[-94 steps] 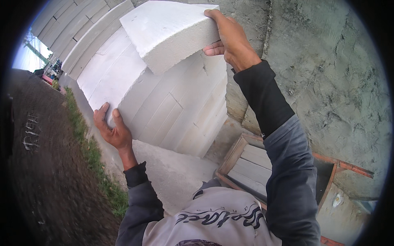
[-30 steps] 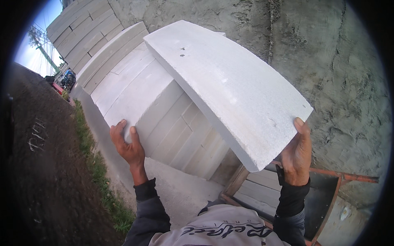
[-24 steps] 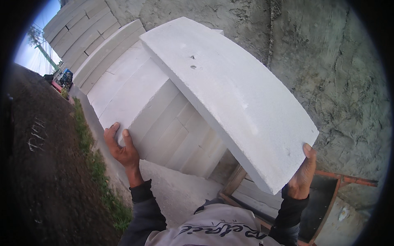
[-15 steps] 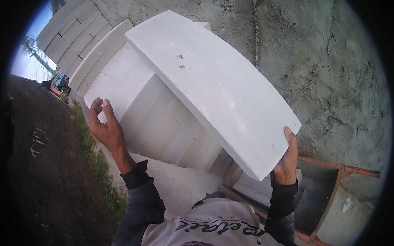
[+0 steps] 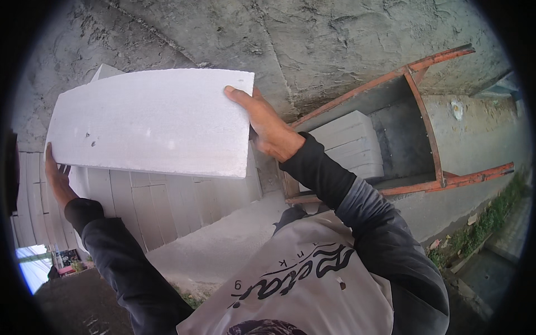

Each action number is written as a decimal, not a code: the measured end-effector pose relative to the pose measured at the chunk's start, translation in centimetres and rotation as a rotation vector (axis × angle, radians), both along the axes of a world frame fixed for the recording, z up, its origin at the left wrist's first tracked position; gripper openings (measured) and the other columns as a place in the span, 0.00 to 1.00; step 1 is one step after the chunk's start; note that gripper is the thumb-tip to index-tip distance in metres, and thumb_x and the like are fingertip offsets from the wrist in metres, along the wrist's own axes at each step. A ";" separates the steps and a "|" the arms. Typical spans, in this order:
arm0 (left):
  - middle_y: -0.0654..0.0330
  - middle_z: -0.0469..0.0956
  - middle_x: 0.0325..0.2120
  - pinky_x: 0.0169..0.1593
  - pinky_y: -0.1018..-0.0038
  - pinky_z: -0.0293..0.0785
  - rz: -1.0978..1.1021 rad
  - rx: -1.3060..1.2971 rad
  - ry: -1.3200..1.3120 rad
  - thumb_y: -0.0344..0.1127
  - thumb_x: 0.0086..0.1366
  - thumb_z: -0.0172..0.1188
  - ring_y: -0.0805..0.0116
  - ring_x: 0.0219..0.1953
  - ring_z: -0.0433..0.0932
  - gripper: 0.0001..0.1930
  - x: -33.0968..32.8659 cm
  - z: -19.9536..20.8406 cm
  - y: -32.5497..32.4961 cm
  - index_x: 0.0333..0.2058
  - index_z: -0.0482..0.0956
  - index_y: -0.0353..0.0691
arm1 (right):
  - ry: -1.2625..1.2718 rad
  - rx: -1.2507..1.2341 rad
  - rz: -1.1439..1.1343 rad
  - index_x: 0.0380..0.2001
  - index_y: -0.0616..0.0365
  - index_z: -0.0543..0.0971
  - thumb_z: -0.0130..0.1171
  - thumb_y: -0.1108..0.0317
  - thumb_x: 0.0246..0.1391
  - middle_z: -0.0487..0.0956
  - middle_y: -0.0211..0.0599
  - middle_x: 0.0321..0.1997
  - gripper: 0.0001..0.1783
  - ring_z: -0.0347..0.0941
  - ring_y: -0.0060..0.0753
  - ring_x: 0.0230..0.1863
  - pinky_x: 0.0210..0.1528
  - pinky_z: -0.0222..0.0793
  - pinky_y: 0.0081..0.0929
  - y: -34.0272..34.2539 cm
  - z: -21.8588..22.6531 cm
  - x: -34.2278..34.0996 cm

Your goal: The person repeatedly picks up white rectangular blocks from a stack and places them into a red wheelbarrow. After loading several blocks, the person pushes the wheelbarrow along a narrow outdoor path.

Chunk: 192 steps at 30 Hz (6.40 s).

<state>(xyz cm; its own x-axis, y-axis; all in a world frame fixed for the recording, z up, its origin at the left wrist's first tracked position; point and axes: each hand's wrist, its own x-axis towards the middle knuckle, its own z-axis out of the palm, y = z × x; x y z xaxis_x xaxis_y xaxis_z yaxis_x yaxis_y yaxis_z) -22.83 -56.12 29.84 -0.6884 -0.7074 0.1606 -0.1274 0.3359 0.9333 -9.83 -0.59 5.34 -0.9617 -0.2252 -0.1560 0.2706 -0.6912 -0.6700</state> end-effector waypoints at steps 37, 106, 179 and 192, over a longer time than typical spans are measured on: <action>0.54 0.82 0.47 0.54 0.56 0.76 -0.187 0.502 -0.376 0.39 0.62 0.73 0.57 0.49 0.81 0.20 9.3 -43.0 38.7 0.48 0.79 0.37 | -0.712 0.321 -0.487 0.58 0.67 0.74 0.60 0.46 0.62 0.79 0.45 0.48 0.34 0.77 0.32 0.47 0.48 0.72 0.26 31.6 -15.7 22.0; 0.55 0.71 0.58 0.62 0.55 0.74 0.150 1.270 -0.668 0.39 0.70 0.57 0.53 0.60 0.73 0.21 11.9 -107.1 50.6 0.59 0.71 0.37 | -0.263 1.798 -0.240 0.68 0.66 0.69 0.56 0.47 0.69 0.69 0.57 0.70 0.37 0.59 0.58 0.74 0.75 0.53 0.48 31.5 -50.5 -3.4; 0.43 0.59 0.73 0.75 0.38 0.19 0.311 -0.940 0.400 0.78 0.70 0.31 0.46 0.77 0.54 0.50 30.9 -14.1 17.5 0.74 0.56 0.41 | 0.284 0.122 0.606 0.76 0.64 0.41 0.52 0.31 0.67 0.64 0.57 0.68 0.58 0.69 0.45 0.63 0.58 0.73 0.41 -26.8 8.5 2.8; 0.40 0.68 0.65 0.77 0.36 0.29 0.065 -1.010 0.643 0.73 0.72 0.38 0.44 0.73 0.60 0.40 32.7 -15.3 25.0 0.63 0.66 0.43 | 0.282 0.223 0.502 0.63 0.73 0.56 0.70 0.56 0.56 0.67 0.59 0.58 0.45 0.67 0.46 0.61 0.60 0.70 0.38 -23.3 12.2 4.0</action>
<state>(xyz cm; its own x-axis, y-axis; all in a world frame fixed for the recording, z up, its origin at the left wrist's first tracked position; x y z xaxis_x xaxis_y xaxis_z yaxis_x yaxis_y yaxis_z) 9.83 -31.10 14.56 -0.2459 -0.0942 0.9647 0.2215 0.9635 0.1505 -5.86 -23.93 17.54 -0.7582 -0.6520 -0.0067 0.3177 -0.3604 -0.8770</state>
